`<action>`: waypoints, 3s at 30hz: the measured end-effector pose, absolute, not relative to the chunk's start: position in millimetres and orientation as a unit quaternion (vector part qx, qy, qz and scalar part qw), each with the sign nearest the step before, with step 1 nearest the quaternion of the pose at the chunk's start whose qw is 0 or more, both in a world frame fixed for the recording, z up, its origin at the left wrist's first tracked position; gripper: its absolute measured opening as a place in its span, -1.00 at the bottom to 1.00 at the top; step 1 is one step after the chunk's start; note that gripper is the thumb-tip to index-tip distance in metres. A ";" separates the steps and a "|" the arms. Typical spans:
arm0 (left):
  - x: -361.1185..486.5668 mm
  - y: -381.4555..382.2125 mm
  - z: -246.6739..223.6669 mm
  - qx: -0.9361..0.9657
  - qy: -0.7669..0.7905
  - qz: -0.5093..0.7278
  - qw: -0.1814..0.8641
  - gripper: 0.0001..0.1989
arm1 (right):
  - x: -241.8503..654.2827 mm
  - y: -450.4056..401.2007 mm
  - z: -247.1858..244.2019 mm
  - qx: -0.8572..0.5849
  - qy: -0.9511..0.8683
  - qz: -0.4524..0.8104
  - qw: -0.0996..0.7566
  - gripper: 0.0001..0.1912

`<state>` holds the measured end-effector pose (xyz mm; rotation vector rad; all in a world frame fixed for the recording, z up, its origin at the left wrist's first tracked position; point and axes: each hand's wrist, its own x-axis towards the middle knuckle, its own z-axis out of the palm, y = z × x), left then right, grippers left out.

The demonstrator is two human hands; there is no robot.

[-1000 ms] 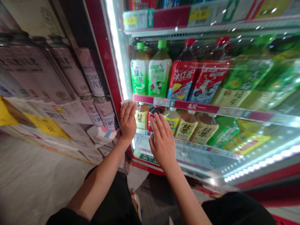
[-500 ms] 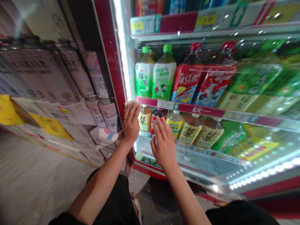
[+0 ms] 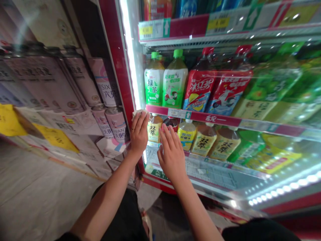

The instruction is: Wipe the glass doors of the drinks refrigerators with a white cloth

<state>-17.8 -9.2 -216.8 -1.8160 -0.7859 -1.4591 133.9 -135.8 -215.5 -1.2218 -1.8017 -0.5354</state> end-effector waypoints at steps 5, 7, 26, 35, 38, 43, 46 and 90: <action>-17.5 -12.7 -215.2 -0.735 -0.259 -0.524 0.342 -0.29 | 128.6 -137.0 -221.9 -0.491 -0.729 -0.209 0.428 -0.09; -22.3 -6.8 -209.8 -0.730 -0.264 -0.532 0.337 -0.27 | 127.5 -137.1 -223.1 -0.488 -0.734 -0.209 0.424 -0.09; -17.9 14.5 -181.6 -0.670 -0.278 -0.627 0.284 -0.29 | 131.1 -136.9 -224.5 -0.504 -0.731 -0.202 0.413 -0.13; -1.7 -11.6 -207.9 -0.706 -0.275 -0.578 0.304 -0.31 | 131.0 -135.4 -229.3 -0.505 -0.726 -0.198 0.422 -0.11; -10.3 -5.8 -205.3 -0.709 -0.271 -0.563 0.326 -0.32 | 128.9 -138.8 -232.9 -0.501 -0.733 -0.192 0.417 -0.08; -21.5 1.3 -206.0 -0.663 -0.319 -0.618 0.276 -0.31 | 129.6 -142.9 -235.6 -0.504 -0.737 -0.189 0.409 -0.07; -15.8 -2.1 -214.6 -0.661 -0.319 -0.629 0.257 -0.30 | 128.5 -142.8 -236.5 -0.507 -0.732 -0.192 0.412 -0.08; -13.3 -1.9 -211.2 -0.687 -0.266 -0.633 0.238 -0.34 | 130.4 -145.5 -247.4 -0.492 -0.738 -0.181 0.425 -0.07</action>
